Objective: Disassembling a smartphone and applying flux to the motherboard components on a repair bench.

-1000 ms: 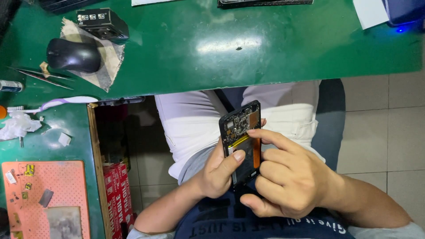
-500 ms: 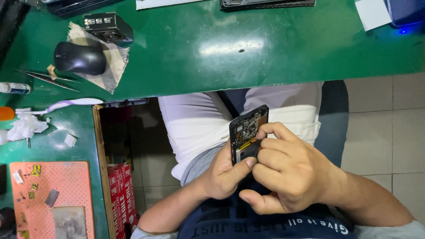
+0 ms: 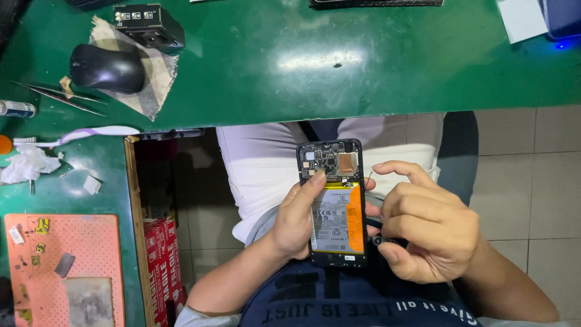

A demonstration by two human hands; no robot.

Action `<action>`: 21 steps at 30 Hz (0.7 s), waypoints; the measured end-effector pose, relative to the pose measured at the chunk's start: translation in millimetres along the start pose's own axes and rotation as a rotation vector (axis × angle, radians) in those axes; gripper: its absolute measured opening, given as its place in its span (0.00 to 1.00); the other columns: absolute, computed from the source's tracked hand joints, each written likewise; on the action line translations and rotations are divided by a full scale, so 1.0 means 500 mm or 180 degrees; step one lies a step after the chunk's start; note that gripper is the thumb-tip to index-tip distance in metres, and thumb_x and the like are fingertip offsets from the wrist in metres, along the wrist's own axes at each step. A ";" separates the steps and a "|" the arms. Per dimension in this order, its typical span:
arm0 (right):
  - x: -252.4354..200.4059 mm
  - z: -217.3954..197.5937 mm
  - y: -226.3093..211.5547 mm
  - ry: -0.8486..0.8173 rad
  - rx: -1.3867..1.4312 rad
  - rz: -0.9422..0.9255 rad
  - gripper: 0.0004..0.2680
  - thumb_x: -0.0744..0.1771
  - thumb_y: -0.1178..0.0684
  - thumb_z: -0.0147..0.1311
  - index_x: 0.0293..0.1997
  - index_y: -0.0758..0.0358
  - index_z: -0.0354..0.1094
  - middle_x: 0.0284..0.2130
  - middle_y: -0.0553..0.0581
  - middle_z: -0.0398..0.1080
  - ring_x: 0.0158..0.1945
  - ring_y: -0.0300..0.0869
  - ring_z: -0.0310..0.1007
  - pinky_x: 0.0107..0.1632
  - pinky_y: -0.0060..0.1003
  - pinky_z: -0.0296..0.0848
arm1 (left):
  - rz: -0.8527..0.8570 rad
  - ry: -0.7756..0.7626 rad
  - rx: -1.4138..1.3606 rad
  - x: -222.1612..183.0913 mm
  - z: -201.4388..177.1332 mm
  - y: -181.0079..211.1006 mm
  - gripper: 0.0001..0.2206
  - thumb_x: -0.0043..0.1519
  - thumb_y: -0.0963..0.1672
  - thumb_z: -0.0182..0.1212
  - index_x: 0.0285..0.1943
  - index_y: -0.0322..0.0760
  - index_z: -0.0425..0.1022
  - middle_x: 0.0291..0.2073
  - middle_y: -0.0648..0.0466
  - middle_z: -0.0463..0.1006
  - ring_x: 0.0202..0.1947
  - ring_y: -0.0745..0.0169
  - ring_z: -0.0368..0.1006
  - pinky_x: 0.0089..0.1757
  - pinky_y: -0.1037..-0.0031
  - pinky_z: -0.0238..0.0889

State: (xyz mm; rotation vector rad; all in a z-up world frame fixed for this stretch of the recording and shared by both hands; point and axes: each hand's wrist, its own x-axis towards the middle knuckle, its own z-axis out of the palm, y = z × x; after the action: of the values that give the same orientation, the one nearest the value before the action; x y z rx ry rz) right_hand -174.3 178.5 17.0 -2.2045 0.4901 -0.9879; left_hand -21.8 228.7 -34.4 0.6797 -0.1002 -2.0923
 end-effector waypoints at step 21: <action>0.015 -0.002 0.016 0.0326 -0.0453 0.0243 0.04 0.58 0.60 0.47 0.23 0.71 0.62 0.20 0.60 0.58 0.26 0.44 0.59 0.46 0.49 0.71 | 0.1386 0.0015 0.2013 0.003 0.005 -0.016 0.16 0.61 0.46 0.39 0.52 0.29 0.62 0.46 0.47 0.69 0.47 0.59 0.66 0.50 0.70 0.61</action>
State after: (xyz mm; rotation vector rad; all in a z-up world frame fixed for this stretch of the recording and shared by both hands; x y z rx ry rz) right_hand -170.7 168.3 15.8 -2.2493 0.7062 -1.0577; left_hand -29.6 231.8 -35.6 0.9328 -0.8563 -1.6251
